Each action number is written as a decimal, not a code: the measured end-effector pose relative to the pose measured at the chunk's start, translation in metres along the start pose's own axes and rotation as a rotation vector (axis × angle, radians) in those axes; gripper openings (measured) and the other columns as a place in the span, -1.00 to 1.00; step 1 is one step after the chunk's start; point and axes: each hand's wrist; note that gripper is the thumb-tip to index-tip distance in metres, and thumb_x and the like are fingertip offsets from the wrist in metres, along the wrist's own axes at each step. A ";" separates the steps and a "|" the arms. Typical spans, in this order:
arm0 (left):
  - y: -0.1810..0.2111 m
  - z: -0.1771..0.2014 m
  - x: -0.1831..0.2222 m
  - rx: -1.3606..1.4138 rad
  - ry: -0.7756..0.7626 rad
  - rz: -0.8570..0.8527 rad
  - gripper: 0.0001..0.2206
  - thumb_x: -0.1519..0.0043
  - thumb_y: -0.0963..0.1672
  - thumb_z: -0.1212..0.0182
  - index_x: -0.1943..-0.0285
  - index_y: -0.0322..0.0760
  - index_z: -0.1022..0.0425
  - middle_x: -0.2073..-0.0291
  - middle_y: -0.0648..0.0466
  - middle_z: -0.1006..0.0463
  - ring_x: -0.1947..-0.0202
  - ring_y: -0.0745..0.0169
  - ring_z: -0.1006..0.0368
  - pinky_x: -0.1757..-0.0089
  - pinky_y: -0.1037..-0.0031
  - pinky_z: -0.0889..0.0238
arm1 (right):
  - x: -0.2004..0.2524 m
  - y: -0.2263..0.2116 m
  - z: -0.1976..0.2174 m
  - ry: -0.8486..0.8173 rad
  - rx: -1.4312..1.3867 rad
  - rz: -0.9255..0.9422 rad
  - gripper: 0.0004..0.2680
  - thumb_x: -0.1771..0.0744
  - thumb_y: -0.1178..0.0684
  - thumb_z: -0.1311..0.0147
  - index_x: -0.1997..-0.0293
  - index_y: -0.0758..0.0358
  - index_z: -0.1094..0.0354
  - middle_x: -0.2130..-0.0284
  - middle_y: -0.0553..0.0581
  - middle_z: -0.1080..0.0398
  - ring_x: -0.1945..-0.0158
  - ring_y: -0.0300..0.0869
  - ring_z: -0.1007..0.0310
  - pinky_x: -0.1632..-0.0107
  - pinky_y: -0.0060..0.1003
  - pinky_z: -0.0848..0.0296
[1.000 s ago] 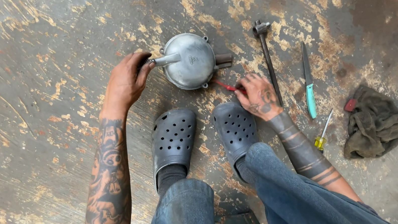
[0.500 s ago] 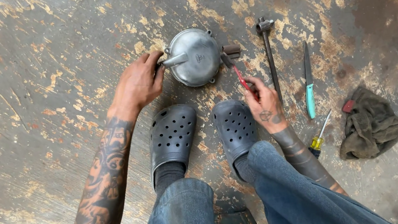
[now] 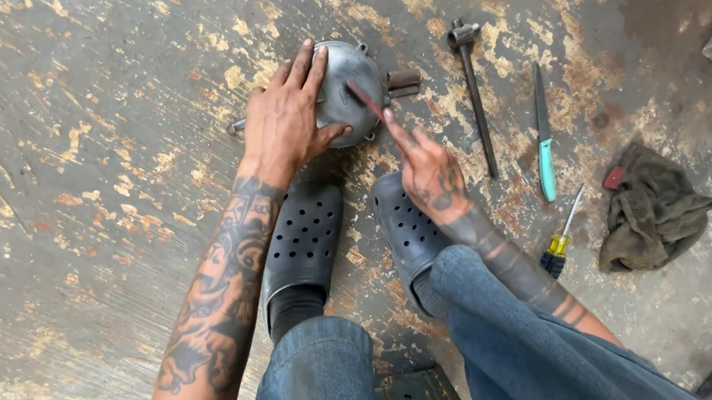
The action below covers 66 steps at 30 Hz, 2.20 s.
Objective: The person sits on the floor and cleans a motorcycle part using a knife, a wire brush, and a screwdriver. They scrape and scrub the nozzle and body of the part, then flip it over to clean the interior and exterior surfaces.
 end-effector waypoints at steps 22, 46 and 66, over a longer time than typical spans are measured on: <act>0.002 -0.006 -0.001 0.069 -0.089 0.010 0.03 -0.05 0.34 -0.26 -0.60 -0.10 0.06 -0.56 0.07 0.02 -0.48 0.00 -0.02 -0.29 -0.14 0.03 | 0.002 -0.007 0.010 -0.014 -0.081 -0.050 -0.61 -0.47 0.21 0.16 -0.53 -0.06 -0.06 0.46 -0.06 -0.11 0.57 -0.31 0.03 0.60 -0.42 -0.09; 0.002 0.000 0.001 0.092 -0.025 0.018 0.07 0.00 0.32 -0.32 -0.61 -0.14 0.03 -0.55 0.11 -0.02 -0.43 0.07 -0.11 -0.28 0.03 0.01 | -0.019 -0.010 0.025 -0.024 -0.132 -0.096 -0.63 -0.44 0.19 0.16 -0.45 -0.13 -0.18 0.36 0.16 -0.23 0.63 -0.25 -0.06 0.62 -0.34 -0.18; 0.004 0.005 0.015 0.073 0.016 0.032 0.05 0.02 0.28 -0.43 -0.59 -0.13 -0.05 -0.53 0.05 -0.10 -0.42 0.13 -0.17 -0.20 0.18 -0.19 | -0.042 0.018 0.015 0.065 0.111 -0.009 -0.56 -0.46 0.24 0.25 -0.57 -0.13 0.04 0.51 -0.10 -0.10 0.60 -0.32 0.06 0.68 -0.43 -0.07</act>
Point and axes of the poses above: each hand's wrist, its own x-axis away from the middle knuckle, its own z-axis out of the back of the hand, y = z × x
